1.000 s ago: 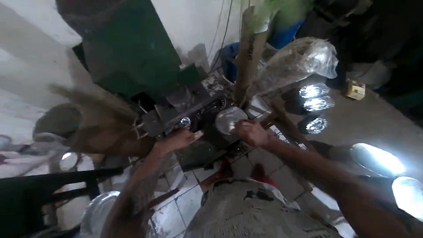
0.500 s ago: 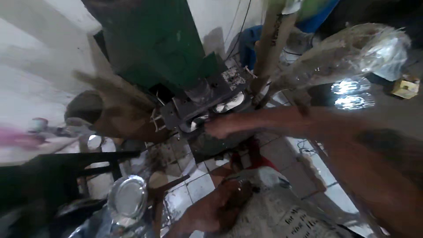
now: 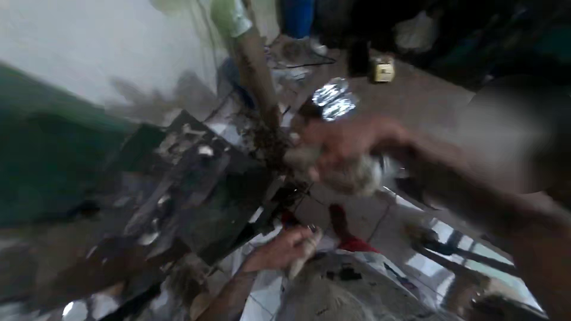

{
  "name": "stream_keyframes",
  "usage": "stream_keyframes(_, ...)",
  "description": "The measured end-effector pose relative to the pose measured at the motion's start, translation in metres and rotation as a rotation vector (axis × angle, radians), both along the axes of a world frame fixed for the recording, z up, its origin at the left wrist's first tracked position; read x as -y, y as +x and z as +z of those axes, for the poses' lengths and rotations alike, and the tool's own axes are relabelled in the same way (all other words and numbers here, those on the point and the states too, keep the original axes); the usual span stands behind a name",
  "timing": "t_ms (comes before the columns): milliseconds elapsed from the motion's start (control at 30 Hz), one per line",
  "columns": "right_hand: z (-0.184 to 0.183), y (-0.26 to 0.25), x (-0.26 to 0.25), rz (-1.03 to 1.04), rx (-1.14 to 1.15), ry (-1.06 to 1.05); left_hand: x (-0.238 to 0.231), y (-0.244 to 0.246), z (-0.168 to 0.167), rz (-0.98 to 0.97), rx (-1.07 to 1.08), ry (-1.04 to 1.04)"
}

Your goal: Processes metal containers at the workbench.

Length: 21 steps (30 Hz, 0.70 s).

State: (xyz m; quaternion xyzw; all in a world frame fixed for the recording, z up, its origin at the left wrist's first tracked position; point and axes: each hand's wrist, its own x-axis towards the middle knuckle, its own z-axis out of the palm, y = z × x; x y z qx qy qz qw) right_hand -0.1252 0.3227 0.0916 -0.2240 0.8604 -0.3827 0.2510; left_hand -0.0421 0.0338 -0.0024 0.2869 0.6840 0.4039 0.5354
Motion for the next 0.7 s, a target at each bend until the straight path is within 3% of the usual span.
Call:
stream_keyframes(133, -0.136, 0.183, -0.08, -0.273, 0.332, 0.237, -0.129, -0.07, -0.012, 0.086, -0.273, -0.169)
stream_keyframes(267, -0.271, 0.282, -0.099, -0.655, 0.472, 0.455, -0.266, -0.133, -0.055, -0.064, -0.65, -0.3)
stream_keyframes(400, -0.286, 0.283, -0.119, -0.674, 0.664, 0.414, -0.328, -0.171, -0.084, -0.256, -0.786, -0.387)
stream_keyframes(567, -0.317, 0.292, -0.129, -0.748, 0.742, 0.321, -0.329, -0.181, -0.111, -0.277, -0.746, -0.345)
stream_keyframes(700, -0.296, 0.288, -0.117, -0.8, 0.646, 0.371, -0.329, -0.182, -0.115, -0.33, -0.722, -0.254)
